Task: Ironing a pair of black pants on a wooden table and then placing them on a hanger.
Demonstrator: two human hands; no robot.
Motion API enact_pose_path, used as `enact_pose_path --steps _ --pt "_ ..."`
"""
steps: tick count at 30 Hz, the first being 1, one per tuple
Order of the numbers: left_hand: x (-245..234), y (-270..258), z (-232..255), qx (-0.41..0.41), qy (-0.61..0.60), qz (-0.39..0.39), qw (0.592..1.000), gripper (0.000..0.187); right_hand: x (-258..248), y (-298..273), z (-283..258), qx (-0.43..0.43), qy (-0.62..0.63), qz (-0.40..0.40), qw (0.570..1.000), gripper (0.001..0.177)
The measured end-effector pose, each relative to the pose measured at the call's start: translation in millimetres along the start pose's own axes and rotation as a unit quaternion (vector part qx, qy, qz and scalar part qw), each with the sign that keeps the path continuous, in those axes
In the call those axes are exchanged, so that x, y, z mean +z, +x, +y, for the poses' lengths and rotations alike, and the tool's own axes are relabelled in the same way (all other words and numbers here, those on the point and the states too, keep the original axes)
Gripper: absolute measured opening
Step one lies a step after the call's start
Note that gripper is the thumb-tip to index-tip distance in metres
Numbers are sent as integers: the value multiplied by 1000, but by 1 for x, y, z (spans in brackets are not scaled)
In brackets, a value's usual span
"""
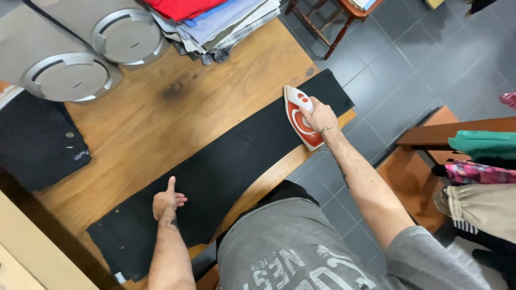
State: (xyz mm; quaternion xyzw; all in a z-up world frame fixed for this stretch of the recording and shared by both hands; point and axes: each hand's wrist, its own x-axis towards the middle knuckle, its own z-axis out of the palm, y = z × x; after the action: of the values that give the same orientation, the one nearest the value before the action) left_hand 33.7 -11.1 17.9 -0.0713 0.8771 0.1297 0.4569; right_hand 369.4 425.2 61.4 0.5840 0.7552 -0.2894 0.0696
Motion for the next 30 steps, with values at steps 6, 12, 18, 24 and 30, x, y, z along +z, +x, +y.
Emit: enact_pose_path --steps 6,12,18,24,30 --pt "25 37 -42 15 -119 77 990 52 -33 39 40 3 5 38 999 45" --pt "44 47 -79 4 -179 113 977 37 -47 66 67 -24 -4 32 999 57" --pt "70 29 -127 12 -263 159 951 40 -41 101 108 -101 -45 63 992 53" --pt "97 -23 -172 142 -360 197 901 20 -48 80 97 -107 -67 60 990 66" --pt "160 -54 -250 133 -412 335 836 21 -54 -26 -14 -219 29 -66 973 44"
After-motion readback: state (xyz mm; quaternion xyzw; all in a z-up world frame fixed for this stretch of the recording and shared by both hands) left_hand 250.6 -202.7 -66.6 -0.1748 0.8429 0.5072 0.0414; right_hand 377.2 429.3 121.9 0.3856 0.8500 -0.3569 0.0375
